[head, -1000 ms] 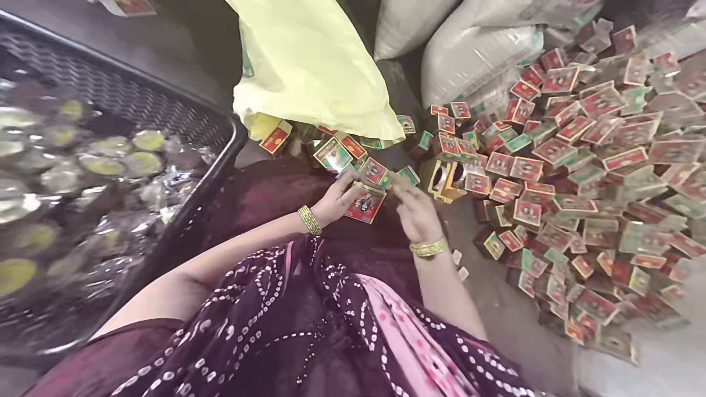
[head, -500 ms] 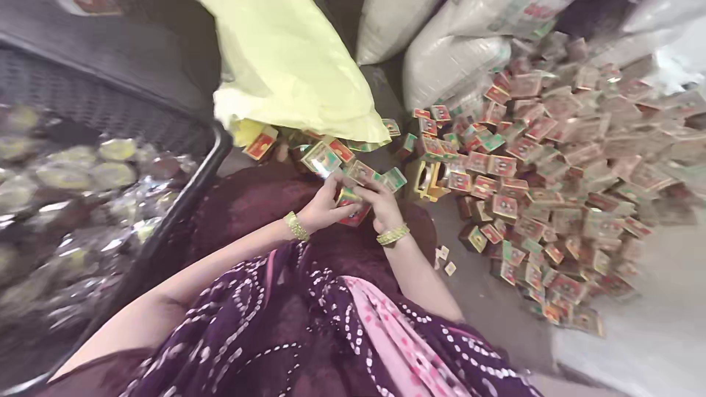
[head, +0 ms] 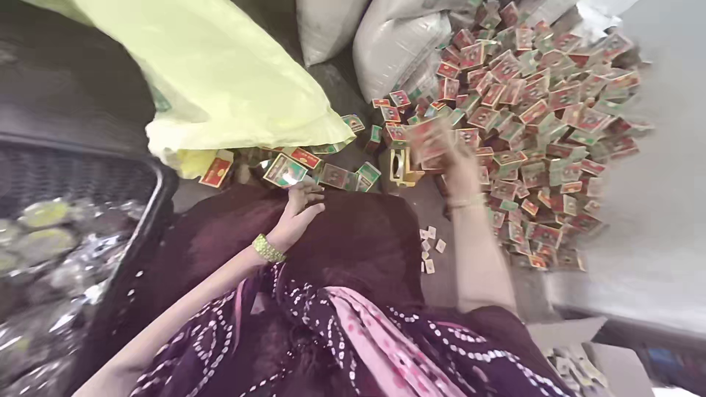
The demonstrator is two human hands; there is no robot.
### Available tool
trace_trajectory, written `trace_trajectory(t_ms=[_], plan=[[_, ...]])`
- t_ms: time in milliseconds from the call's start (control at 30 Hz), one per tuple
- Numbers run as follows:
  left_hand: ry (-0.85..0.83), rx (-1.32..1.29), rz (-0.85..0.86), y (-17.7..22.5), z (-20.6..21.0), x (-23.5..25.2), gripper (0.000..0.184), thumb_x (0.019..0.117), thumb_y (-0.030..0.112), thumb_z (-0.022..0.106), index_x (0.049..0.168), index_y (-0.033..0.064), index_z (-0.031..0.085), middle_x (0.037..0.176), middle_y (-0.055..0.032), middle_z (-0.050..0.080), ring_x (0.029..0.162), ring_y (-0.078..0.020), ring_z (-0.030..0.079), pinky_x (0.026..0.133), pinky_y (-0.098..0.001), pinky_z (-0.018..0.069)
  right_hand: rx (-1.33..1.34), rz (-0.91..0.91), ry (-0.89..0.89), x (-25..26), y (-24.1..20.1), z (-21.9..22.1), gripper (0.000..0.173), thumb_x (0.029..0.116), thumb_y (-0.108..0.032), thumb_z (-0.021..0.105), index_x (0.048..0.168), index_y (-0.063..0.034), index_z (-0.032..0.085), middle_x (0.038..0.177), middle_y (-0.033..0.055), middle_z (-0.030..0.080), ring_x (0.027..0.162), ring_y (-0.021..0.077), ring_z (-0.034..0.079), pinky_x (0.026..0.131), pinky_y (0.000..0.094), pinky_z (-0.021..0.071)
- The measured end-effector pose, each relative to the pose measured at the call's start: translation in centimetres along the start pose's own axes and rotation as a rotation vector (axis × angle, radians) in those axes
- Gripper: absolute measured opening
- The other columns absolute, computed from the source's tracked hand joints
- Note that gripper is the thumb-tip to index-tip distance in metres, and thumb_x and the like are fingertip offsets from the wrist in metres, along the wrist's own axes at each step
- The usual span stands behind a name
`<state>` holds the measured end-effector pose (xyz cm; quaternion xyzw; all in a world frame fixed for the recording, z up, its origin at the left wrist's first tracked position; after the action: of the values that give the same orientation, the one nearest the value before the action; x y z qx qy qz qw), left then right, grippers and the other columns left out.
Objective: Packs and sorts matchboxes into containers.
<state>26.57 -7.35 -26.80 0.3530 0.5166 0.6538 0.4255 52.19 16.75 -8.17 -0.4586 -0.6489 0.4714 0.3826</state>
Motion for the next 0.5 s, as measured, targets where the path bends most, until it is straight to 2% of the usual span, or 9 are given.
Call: trace_trajectory(t_ms=[67, 133, 167, 200, 267, 300, 367, 433, 500], plan=[[0.049, 0.01, -0.001, 0.4, -0.2, 0.1, 0.061, 0.0934, 0.022, 0.065, 0.145, 0.0027, 0.038, 0.131, -0.0133, 0.061, 0.107, -0.0249, 0.069, 0.09, -0.044, 0.0611, 0.366, -0.201, 0.281, 3.7, -3.5, -6.5, 0.044, 0.1091, -0.03, 0.045, 0.146, -0.0054, 0.041, 0.126, 0.0116, 0.064, 0.11, 0.0215, 0.067, 0.091, 0.0389, 0.0591], [0.101, 0.023, -0.002, 0.8, -0.5, 0.2, 0.057, 0.0948, 0.016, 0.062, 0.144, 0.003, 0.038, 0.126, -0.0127, 0.064, 0.1, -0.0225, 0.071, 0.086, -0.0414, 0.0621, 0.476, -0.251, 0.419, 5.0, -5.8, -8.4, 0.048, 0.1117, -0.032, 0.037, 0.153, -0.009, 0.028, 0.131, 0.0121, 0.058, 0.114, 0.0242, 0.066, 0.095, 0.0424, 0.0586], [0.123, 0.032, 0.004, 0.9, -0.6, 0.3, 0.055, 0.0954, 0.014, 0.061, 0.144, 0.0025, 0.037, 0.125, -0.0124, 0.065, 0.099, -0.0217, 0.071, 0.086, -0.0409, 0.062, 0.424, -0.245, 0.398, 5.4, -5.8, -7.6, 0.047, 0.1112, -0.03, 0.04, 0.151, -0.0067, 0.031, 0.127, 0.0116, 0.06, 0.11, 0.0232, 0.067, 0.093, 0.0422, 0.0592], [0.15, 0.044, 0.012, 1.1, -0.8, 0.4, 0.053, 0.0963, 0.012, 0.06, 0.143, 0.0018, 0.037, 0.123, -0.0124, 0.066, 0.097, -0.0211, 0.072, 0.085, -0.0404, 0.0621, 0.311, -0.223, 0.312, 5.7, -5.0, -5.6, 0.042, 0.1086, -0.027, 0.045, 0.143, -0.0033, 0.04, 0.118, 0.0098, 0.063, 0.101, 0.02, 0.068, 0.089, 0.04, 0.0596], [0.206, 0.063, 0.0, 1.1, -1.3, 0.3, 0.048, 0.0972, 0.008, 0.057, 0.142, 0.0019, 0.039, 0.12, -0.0121, 0.066, 0.095, -0.0199, 0.072, 0.084, -0.0393, 0.0623, -0.016, -0.073, 0.005, 4.7, -1.6, 1.1, 0.036, 0.1023, -0.028, 0.058, 0.132, -0.0065, 0.055, 0.11, 0.0041, 0.068, 0.091, 0.0132, 0.068, 0.082, 0.0341, 0.0594], [0.226, 0.062, -0.014, 1.0, -1.5, 0.4, 0.047, 0.0978, 0.006, 0.056, 0.142, 0.0019, 0.04, 0.122, -0.0127, 0.065, 0.096, -0.0206, 0.072, 0.084, -0.0398, 0.0628, -0.205, -0.002, -0.186, 4.0, 0.8, 5.0, 0.037, 0.0995, -0.029, 0.063, 0.13, -0.0085, 0.061, 0.112, 0.0058, 0.07, 0.092, 0.0154, 0.069, 0.082, 0.037, 0.0595], [0.246, 0.056, -0.041, 0.7, -1.8, 0.4, 0.046, 0.0981, 0.005, 0.055, 0.141, 0.0013, 0.04, 0.125, -0.0142, 0.062, 0.096, -0.022, 0.072, 0.082, -0.0404, 0.0634, -0.603, 0.081, -0.534, 2.8, 6.6, 12.3, 0.042, 0.094, -0.03, 0.072, 0.13, -0.0108, 0.065, 0.117, 0.0133, 0.071, 0.098, 0.0274, 0.07, 0.086, 0.0502, 0.0584], [0.249, 0.06, -0.075, 0.4, -2.0, 0.3, 0.044, 0.0985, 0.006, 0.056, 0.14, 0.0015, 0.042, 0.123, -0.014, 0.064, 0.095, -0.0224, 0.072, 0.083, -0.0406, 0.0635, -0.947, 0.111, -0.719, 2.2, 12.3, 17.7, 0.051, 0.0862, -0.024, 0.08, 0.13, -0.0048, 0.063, 0.12, 0.0242, 0.068, 0.108, 0.0423, 0.066, 0.091, 0.065, 0.0524], [0.248, 0.077, -0.098, 0.2, -2.2, 0.2, 0.041, 0.0985, 0.007, 0.057, 0.137, 0.0025, 0.044, 0.118, -0.0127, 0.067, 0.093, -0.0215, 0.073, 0.082, -0.0401, 0.0633, -1.208, 0.166, -0.795, 2.3, 16.6, 20.9, 0.063, 0.0831, -0.033, 0.082, 0.132, 0.0, 0.06, 0.129, 0.0268, 0.062, 0.12, 0.0446, 0.06, 0.099, 0.0665, 0.0484]])
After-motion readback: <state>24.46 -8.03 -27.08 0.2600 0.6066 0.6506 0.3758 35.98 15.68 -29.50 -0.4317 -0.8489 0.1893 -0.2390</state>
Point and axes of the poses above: each hand's wrist, its own x-axis towards the middle knuckle, its own z-axis out of the palm, y = z × x, the point moved 8 cm from there along x, towards the middle knuckle
